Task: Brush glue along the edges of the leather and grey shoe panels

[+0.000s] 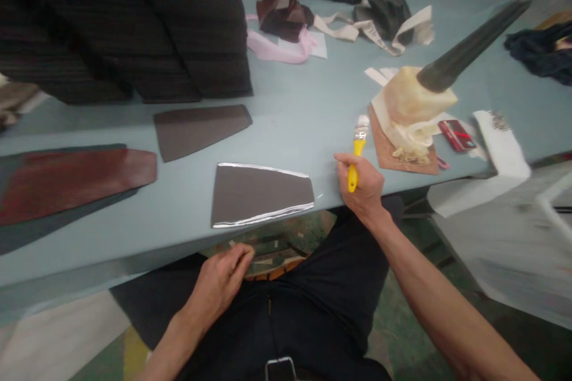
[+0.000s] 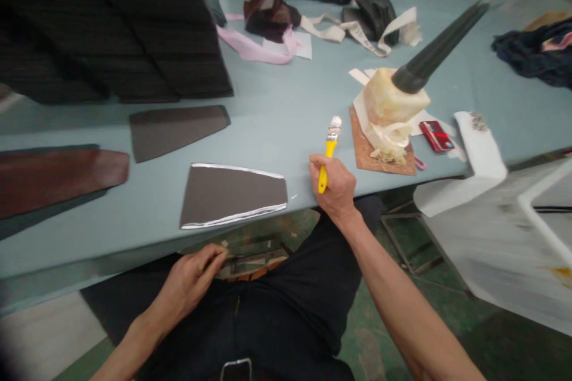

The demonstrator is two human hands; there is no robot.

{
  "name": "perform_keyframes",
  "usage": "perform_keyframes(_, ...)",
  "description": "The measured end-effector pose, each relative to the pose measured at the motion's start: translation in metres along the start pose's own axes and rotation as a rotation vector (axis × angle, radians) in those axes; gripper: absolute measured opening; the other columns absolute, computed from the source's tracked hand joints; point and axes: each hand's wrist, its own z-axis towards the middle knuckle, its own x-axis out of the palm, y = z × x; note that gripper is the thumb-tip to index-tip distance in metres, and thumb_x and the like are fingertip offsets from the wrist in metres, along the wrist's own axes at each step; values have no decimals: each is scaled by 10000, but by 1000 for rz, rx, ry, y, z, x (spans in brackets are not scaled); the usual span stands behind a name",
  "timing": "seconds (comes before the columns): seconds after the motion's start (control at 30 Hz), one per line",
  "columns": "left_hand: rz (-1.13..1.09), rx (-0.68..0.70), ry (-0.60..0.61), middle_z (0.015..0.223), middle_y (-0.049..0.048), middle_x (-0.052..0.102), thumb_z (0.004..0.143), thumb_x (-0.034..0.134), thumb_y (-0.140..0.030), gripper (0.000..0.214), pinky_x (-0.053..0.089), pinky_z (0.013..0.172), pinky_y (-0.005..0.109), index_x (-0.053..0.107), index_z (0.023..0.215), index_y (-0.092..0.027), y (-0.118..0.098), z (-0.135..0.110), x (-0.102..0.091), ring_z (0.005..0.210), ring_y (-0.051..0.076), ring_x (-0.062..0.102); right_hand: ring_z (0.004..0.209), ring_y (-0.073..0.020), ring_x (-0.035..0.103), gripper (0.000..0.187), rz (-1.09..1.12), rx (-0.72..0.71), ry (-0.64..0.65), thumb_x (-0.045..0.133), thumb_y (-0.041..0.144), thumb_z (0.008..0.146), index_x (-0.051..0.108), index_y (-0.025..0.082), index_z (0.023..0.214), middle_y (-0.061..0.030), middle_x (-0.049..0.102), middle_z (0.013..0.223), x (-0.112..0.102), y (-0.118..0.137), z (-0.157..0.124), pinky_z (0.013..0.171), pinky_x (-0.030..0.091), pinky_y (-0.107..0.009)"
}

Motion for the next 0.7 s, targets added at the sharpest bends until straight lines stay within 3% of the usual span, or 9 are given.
perform_keyframes(0.13, 47, -39, -40, 740, -16, 659, 1103, 391, -423, 364, 407, 674, 286, 599, 859, -252, -8, -10, -1, 660, 159, 650, 808, -236, 781, 216, -85, -22, 43, 586, 329, 1043, 752, 200, 1090, -90, 834, 944, 2, -2, -3, 776, 597, -338)
perform_keyframes(0.27, 20, -82, -113, 632, -34, 519, 1099, 404, -420, 401, 337, 626, 298, 490, 748, -246, -11, -23, -5, 583, 144, 551, 775, -230, 779, 195, -103, -99, 6, 604, 283, 1034, 752, 177, 1105, -103, 839, 945, 2, -4, -4, 742, 584, -317)
perform_keyframes(0.43, -82, -108, -158, 752, -6, 661, 1078, 468, -361, 302, 423, 682, 272, 604, 837, -239, -9, -34, -9, 688, 154, 643, 689, -214, 757, 216, -182, -103, 34, 612, 288, 1023, 779, 157, 1066, -114, 839, 886, -2, -1, -1, 652, 541, -285)
perform_keyframes(0.57, -139, -125, -182, 906, 20, 762, 1085, 470, -318, 259, 524, 806, 256, 713, 1035, -243, -11, -38, -7, 847, 165, 729, 600, -188, 713, 217, -202, -223, -26, 631, 273, 1000, 796, 134, 1028, -103, 818, 815, -2, -2, 0, 551, 456, -278)
perform_keyframes(0.7, -158, -159, -235, 880, 21, 767, 1099, 478, -334, 290, 532, 763, 245, 745, 1038, -239, -16, -42, -10, 794, 159, 715, 565, -188, 694, 265, -248, -284, -47, 618, 300, 1003, 798, 111, 1048, -96, 798, 771, 0, -7, -1, 495, 410, -289)
